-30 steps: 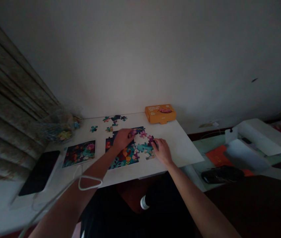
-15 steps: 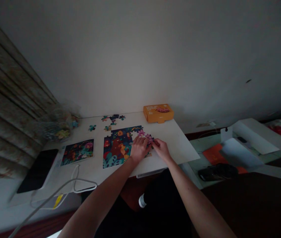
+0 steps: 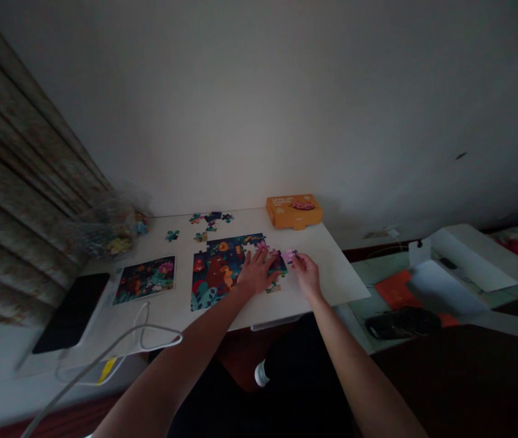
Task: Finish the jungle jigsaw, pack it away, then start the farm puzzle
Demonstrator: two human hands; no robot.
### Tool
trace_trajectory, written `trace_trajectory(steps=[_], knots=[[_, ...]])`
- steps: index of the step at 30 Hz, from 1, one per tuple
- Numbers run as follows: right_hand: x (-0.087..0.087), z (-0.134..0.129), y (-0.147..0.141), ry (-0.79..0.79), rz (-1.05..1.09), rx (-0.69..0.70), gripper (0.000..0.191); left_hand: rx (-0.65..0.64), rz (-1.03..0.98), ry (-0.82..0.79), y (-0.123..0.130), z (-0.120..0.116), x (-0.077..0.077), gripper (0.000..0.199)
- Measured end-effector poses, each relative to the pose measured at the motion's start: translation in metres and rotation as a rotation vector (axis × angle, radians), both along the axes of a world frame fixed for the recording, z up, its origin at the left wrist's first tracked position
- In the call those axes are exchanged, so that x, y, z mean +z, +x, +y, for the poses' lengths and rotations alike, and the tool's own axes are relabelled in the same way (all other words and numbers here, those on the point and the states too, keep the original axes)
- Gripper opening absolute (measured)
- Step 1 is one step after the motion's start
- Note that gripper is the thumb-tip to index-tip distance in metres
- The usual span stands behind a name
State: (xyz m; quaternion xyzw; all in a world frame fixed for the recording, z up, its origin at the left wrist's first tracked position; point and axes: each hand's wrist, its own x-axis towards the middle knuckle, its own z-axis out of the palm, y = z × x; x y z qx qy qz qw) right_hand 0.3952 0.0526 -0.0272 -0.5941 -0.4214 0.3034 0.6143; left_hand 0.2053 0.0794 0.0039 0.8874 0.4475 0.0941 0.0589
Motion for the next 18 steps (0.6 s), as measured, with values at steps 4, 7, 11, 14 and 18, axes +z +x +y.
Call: trace_trajectory(steps=[4,7,11,14,18], knots=[[-0.007,0.009,0.004,-0.003,0.036,-0.025,0.064,0.017,-0.009,-0.031,0.001,-0.001,0.000,0.057],[-0.006,0.030,0.007,-0.010,0.015,-0.002,0.061,0.022,-0.018,-0.046,0.002,-0.003,0.002,0.057],[0.001,0.072,0.010,-0.045,-0.138,0.163,0.049,0.032,-0.017,-0.060,0.001,-0.003,0.005,0.055],[0.004,0.098,0.010,-0.096,-0.267,0.293,0.029,0.036,-0.017,-0.068,0.001,-0.003,0.007,0.054],[0.001,0.115,0.012,-0.149,-0.474,0.395,0.017,0.043,-0.021,-0.073,0.001,-0.003,0.007,0.052]])
